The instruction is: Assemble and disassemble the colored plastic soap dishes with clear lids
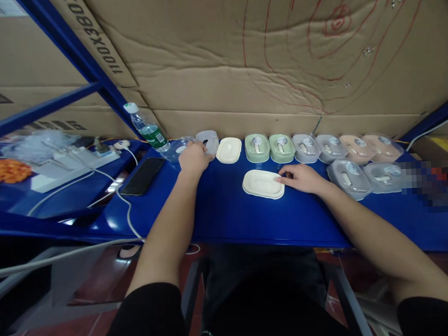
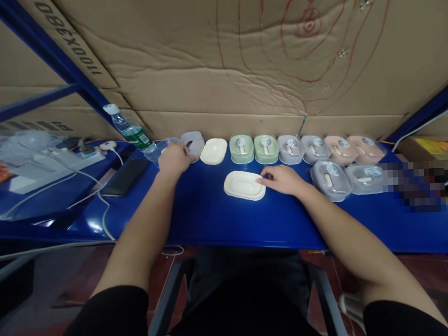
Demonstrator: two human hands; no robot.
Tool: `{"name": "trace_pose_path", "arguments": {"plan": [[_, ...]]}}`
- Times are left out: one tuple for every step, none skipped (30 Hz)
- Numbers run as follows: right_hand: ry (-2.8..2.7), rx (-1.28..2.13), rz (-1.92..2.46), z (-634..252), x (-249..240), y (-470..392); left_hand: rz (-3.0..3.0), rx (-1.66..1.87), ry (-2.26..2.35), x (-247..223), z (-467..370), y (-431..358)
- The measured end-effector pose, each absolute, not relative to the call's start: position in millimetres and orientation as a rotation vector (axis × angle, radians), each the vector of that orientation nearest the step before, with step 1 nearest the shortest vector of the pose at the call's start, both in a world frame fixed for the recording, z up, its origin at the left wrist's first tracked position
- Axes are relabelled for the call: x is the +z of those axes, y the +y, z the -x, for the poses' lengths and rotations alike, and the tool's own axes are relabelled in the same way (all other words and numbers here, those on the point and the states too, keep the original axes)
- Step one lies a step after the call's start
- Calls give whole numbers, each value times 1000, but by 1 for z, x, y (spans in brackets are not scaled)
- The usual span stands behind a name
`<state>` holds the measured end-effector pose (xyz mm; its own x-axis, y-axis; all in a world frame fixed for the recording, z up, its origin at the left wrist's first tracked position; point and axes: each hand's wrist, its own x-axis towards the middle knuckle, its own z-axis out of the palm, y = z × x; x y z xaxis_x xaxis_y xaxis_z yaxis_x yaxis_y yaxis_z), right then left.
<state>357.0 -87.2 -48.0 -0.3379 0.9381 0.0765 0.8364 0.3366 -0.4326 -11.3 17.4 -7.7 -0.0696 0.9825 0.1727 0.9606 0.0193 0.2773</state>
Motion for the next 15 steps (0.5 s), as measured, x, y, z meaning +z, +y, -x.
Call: {"name": "trace_pose_path", "arguments": {"plan": [[-2293,460,1579,-357,-48,-87,-2079,521,2202,-7,11,17],[-2294,460,1576,-357,-48,-87,-2062,545,2211,-6,12,17],[-2294,458,1572,-357,-48,-87,-2047,569,2215,-5,12,17],[-2296,453,1570,-357,-48,-87,-2036,592,2215,-4,13,17],[-2298,449,1570,-357,-47,-87,-2028,613,2209,-4,13,17],[-2302,446,1571,-357,-47,-87,-2025,630,2199,-4,14,18],[-2306,446,1572,-356,-47,-88,-2025,638,2189,-4,14,18],[-2309,447,1575,-356,-47,-88,-2029,635,2176,-4,14,18],[-2309,449,1579,-356,-46,-88,-2037,623,2165,-5,14,18],[-2309,451,1580,-356,-46,-88,-2048,603,2155,-6,14,19],[-2310,451,1580,-356,-46,-88,-2064,578,2148,-7,14,20],[-2312,451,1580,-356,-46,-88,-2087,555,2142,-8,13,20],[-2314,450,1581,-356,-46,-88,-2112,535,2137,-9,13,21],[-2317,449,1580,-356,-46,-88,-2134,518,2135,-11,14,22],[-2320,449,1579,-356,-46,-88,-2151,502,2137,-12,14,22]]}}
